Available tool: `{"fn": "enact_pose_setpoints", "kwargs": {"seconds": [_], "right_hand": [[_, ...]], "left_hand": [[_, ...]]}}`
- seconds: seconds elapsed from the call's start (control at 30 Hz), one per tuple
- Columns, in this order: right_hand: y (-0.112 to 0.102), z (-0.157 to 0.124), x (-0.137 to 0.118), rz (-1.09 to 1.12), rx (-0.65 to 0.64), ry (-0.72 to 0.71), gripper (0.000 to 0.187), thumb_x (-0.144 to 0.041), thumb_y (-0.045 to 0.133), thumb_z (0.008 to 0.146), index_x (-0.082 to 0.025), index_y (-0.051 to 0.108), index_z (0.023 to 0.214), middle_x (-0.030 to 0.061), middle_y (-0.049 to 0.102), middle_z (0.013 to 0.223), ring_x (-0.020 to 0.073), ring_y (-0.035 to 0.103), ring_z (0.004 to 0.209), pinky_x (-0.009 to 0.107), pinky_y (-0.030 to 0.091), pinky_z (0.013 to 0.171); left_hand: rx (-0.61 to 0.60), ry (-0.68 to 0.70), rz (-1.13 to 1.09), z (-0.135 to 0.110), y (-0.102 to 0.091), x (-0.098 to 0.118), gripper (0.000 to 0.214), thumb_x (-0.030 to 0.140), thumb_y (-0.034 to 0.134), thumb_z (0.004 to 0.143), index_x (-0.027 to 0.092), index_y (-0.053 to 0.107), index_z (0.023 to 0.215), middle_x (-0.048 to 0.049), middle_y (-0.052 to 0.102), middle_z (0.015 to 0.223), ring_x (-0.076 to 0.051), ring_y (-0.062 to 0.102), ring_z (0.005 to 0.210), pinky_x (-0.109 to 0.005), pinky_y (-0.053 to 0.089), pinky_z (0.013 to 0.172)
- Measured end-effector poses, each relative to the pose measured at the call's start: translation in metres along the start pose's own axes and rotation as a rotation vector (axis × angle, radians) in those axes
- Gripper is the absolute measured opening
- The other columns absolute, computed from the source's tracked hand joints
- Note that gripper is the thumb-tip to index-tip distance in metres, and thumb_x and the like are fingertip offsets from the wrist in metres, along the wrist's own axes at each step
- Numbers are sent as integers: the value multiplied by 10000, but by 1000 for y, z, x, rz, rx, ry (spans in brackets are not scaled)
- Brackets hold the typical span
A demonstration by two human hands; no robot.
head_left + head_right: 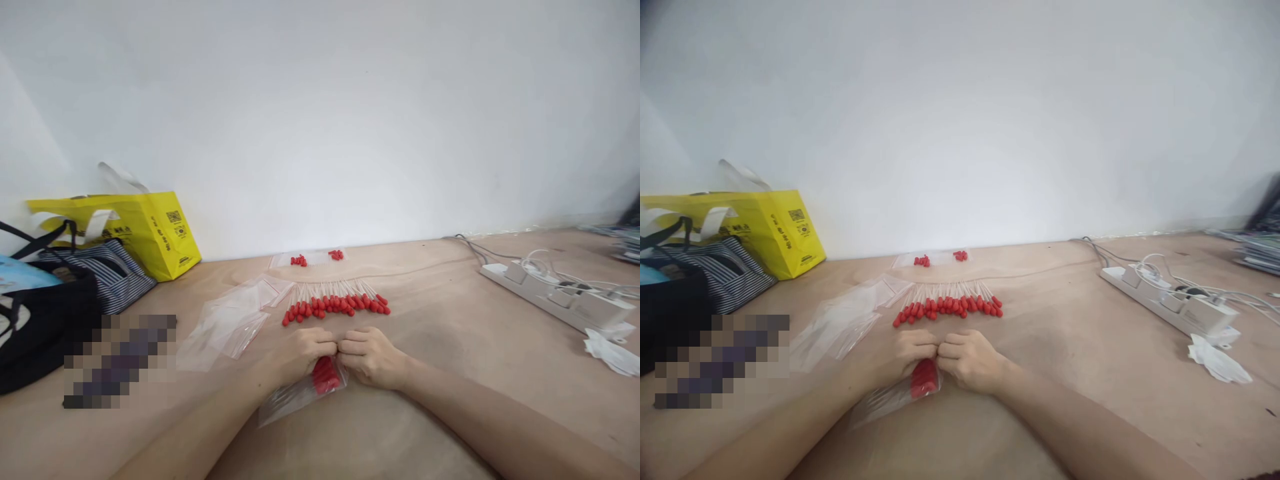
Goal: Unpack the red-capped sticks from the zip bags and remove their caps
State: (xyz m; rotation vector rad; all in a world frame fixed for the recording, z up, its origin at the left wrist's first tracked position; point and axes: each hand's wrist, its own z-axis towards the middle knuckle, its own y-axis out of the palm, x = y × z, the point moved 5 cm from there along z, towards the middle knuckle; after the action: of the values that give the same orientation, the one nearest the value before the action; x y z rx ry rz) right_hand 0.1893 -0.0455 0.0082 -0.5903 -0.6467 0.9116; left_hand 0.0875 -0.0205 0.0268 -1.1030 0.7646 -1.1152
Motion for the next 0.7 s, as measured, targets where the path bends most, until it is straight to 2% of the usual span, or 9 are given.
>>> {"fn": "enact_pose_setpoints", "kwargs": {"seconds": [0.13,0.27,0.4,0.53,0.6,0.7], "right_hand": [[2,-3,2,31,-56,-28,275,-83,322,833,-164,520,660,6,546,657,118,432,620,254,285,530],[1,-3,10,34,-108,-15,266,-75,325,828,-161,529,682,17,543,663,124,426,631,247,310,551],[-1,-3,15,62,-141,2,229,-101,382,795,-167,509,616,19,539,637,132,414,632,256,321,574],[-2,-8,20,189,-185,83,126,-88,448,681,-172,519,619,31,578,695,141,436,664,268,339,600],[-3,-11,22,280,-212,141,140,-68,446,649,-172,539,647,32,588,703,143,458,681,271,359,627],[-3,-13,23,463,-249,202,225,-45,433,634,-168,581,751,31,611,754,137,495,706,276,394,698]], "left_hand": [[25,40,-9,-4,0,-5,273,31,309,787,156,540,711,-33,590,759,-127,533,711,-214,421,631],[32,4,-3,-7,-6,-11,291,7,318,778,158,565,807,-46,604,905,-141,544,840,-229,430,732],[-6,-171,-46,-5,-11,-11,234,98,350,832,189,560,883,-43,564,1047,-139,546,896,-253,429,795],[23,-369,-171,-14,-15,-1,197,226,408,843,207,518,1006,-43,554,1075,-163,516,994,-297,415,869],[43,-437,-217,-25,-15,7,274,299,450,822,212,483,1080,-53,548,1107,-187,505,1029,-328,410,892],[12,-500,-248,-45,-11,15,520,392,539,747,225,386,1214,-77,488,1223,-234,464,1101,-373,392,927]]}}
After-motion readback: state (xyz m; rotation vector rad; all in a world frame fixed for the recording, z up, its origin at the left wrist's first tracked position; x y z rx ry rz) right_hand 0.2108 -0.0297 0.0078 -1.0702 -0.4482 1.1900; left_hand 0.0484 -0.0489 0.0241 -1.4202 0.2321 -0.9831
